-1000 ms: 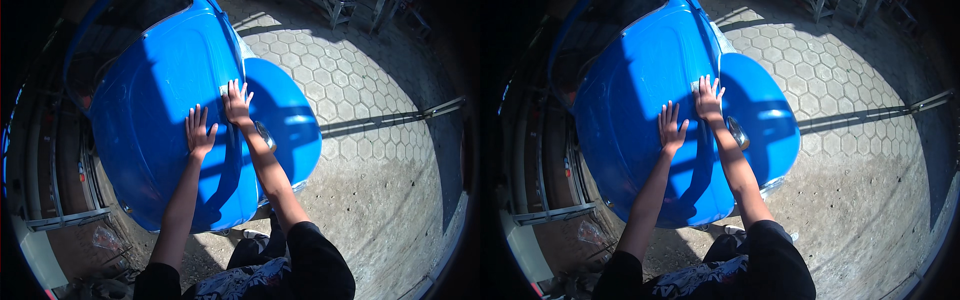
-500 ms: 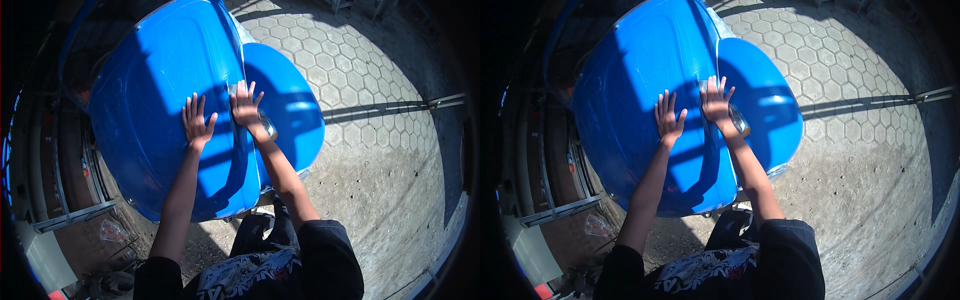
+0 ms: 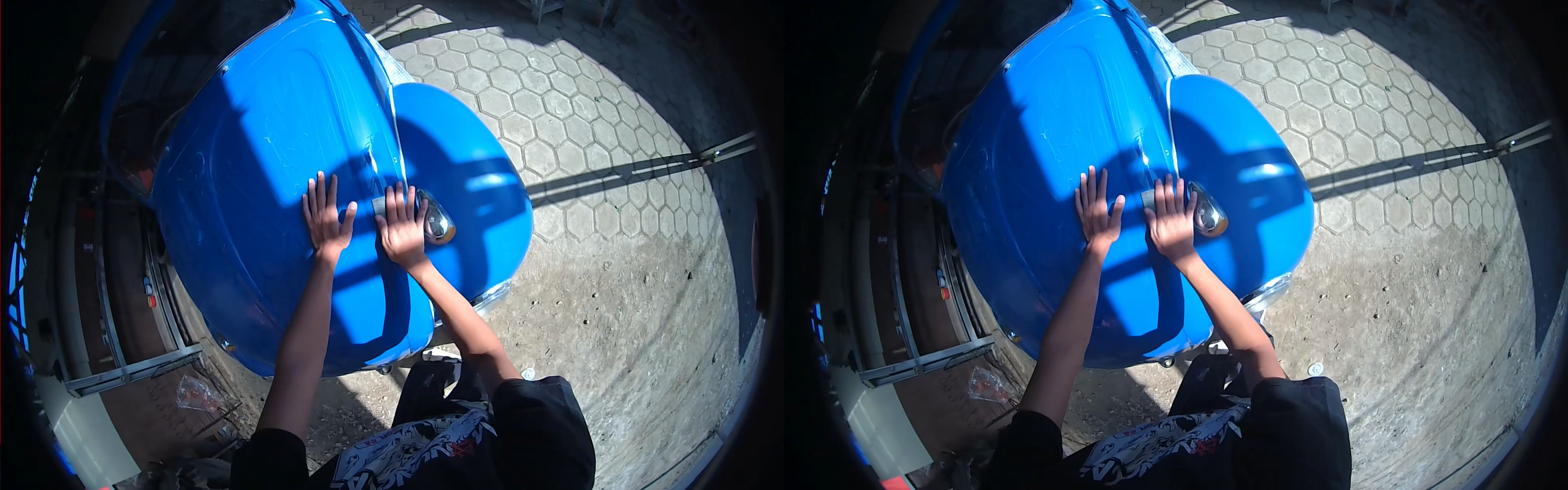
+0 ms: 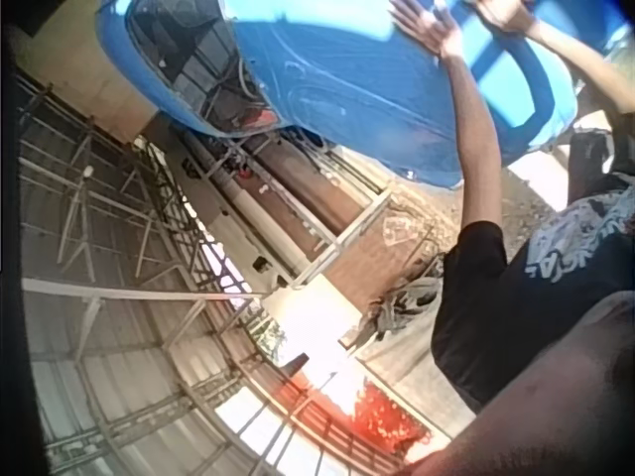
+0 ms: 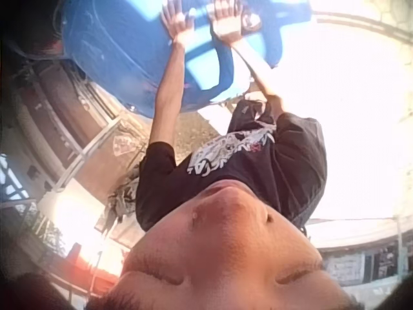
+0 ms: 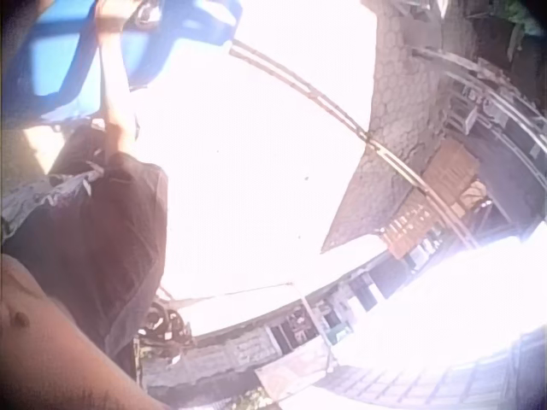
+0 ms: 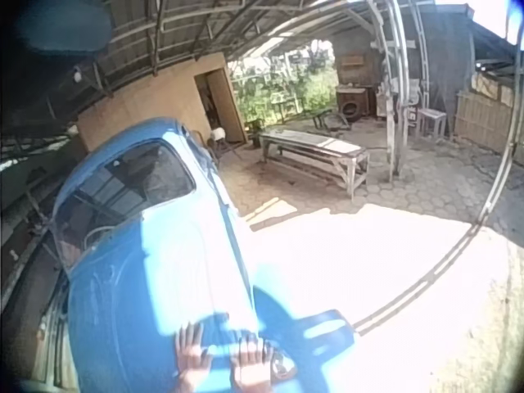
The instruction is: The person wets a piece of sandpaper in a bucket of water and sands the hood of a car by hand.
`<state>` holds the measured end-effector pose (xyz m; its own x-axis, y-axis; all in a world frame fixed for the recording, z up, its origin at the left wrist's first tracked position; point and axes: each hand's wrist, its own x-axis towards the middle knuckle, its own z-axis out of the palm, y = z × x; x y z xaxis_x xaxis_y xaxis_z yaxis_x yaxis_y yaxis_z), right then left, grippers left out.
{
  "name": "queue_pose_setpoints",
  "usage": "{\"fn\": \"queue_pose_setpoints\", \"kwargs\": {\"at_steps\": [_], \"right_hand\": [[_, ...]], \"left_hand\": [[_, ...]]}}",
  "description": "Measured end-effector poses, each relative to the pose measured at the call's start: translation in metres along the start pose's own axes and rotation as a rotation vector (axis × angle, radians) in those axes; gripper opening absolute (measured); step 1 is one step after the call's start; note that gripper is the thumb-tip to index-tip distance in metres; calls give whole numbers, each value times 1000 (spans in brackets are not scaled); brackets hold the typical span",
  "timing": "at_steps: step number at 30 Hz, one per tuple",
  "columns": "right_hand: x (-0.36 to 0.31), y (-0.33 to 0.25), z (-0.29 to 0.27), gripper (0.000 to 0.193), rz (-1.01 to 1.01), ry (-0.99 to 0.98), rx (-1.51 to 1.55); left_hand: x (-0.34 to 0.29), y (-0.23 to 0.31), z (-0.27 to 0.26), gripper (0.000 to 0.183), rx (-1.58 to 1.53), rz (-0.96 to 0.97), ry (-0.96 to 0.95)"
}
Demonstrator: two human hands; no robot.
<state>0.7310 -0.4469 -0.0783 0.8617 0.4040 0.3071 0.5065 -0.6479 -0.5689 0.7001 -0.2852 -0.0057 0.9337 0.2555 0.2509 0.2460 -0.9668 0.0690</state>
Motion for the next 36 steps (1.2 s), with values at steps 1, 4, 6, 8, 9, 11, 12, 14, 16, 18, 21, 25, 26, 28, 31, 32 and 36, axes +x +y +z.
{"fn": "queue_pose_setpoints", "kwargs": {"at_steps": [1, 4, 6, 8, 9, 11, 12, 14, 16, 18, 21, 25, 26, 28, 31, 32, 36], "right_hand": [[31, -1, 7, 64, 29, 47, 19], [131, 45, 25, 66, 197, 52, 75], [167, 50, 24, 68, 287, -108, 257], [166, 45, 27, 68, 287, -138, 314], [156, 45, 27, 66, 250, -125, 310], [115, 42, 28, 63, 106, 40, 151], [88, 37, 28, 63, -1, 132, 25], [32, 3, 7, 62, -44, 4, 202], [-23, 10, 0, 63, -48, -7, 103], [-76, 6, -7, 62, 62, -73, 208], [-144, -9, -2, 64, 320, -184, 257], [-191, -12, 14, 65, 655, -103, 362], [-186, -21, 19, 65, 719, -56, 358], [-162, -35, 28, 64, 643, 10, 255], [-98, -79, 23, 62, 237, -51, 35], [-80, -71, 28, 62, 54, 59, 24], [-63, -79, 32, 64, 34, 119, -31]], "left_hand": [[2, 1, -4, 71, -16, 9, 6], [18, 26, 8, 74, -89, 47, -8], [16, 22, 11, 75, -73, 51, 0], [13, 16, 10, 77, -85, 43, -17], [13, 16, 10, 77, -71, 43, -13], [17, 18, 11, 78, -58, 57, -5], [17, 14, 11, 78, -58, 60, -9], [8, -7, 6, 78, -24, 37, -5], [12, 5, 10, 78, -61, 44, -12], [11, 8, 11, 65, -149, 28, 51], [-20, 4, 11, 50, -463, 37, 302], [-133, 42, 7, 40, -523, -78, 317], [-167, 43, 5, 39, -556, -149, 288], [-236, 38, -1, 38, -611, -316, 225], [-328, 0, -16, 39, -700, -520, 224], [-344, 1, -16, 39, -728, -512, 224], [-416, -44, -9, 41, -853, -703, 291]]}}
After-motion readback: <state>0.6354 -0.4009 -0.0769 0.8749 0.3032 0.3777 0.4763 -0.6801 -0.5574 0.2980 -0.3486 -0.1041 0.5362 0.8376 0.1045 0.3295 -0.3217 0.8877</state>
